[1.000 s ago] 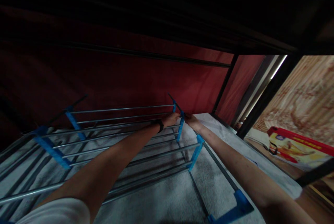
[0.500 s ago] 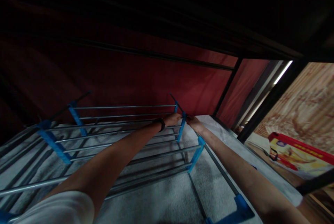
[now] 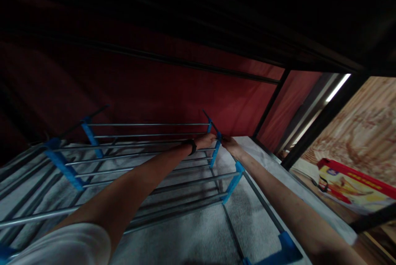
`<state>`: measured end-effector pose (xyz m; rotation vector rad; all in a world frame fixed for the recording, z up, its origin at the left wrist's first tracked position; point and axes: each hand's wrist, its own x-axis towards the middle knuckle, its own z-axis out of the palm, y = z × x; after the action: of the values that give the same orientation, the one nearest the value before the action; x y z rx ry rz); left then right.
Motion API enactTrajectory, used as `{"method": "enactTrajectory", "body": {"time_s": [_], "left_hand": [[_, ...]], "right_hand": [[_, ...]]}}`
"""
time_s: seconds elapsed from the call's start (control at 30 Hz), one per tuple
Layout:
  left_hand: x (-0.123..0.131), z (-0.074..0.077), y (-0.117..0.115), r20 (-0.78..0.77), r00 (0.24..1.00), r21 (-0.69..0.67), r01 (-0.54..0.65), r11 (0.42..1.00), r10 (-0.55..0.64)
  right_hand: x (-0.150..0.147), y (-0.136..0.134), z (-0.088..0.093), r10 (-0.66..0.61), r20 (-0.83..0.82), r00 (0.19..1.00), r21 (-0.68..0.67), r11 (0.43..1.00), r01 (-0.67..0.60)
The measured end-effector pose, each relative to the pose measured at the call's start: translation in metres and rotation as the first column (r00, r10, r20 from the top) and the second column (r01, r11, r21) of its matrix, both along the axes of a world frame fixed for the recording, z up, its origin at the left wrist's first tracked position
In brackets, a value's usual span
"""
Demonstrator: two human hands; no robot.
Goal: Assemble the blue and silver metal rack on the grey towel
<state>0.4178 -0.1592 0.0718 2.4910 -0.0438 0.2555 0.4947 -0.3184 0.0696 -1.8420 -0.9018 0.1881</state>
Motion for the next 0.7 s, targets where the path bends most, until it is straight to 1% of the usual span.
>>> {"method": "enactTrajectory", "body": {"time_s": [0.1, 0.4, 0.57, 0.7], "left_hand": [[-0.001, 0.001, 0.0, -0.012, 1.0, 0.007, -0.016, 1.0, 0.016], [0.0, 0.009, -0.003, -0.048, 0.998, 0.047, -0.04, 0.998, 0.042], [0.0, 0.01, -0.005, -0.038, 0.999, 0.087, -0.014, 0.996, 0.018], [-0.007, 0.014, -0.011, -0.041, 0.999, 0.152, -0.02, 0.988, 0.026]], "right_hand": [[0.0, 0.001, -0.001, -0.021, 0.006, 1.0, -0.009, 1.0, 0.021], [-0.002, 0.0, -0.001, -0.021, -0.008, 1.0, -0.039, 0.999, 0.021], [-0.005, 0.001, 0.004, -0.043, -0.001, 0.999, -0.05, 0.998, 0.043], [-0.01, -0.002, 0.01, -0.009, 0.038, 0.999, -0.083, 0.996, 0.012]]}}
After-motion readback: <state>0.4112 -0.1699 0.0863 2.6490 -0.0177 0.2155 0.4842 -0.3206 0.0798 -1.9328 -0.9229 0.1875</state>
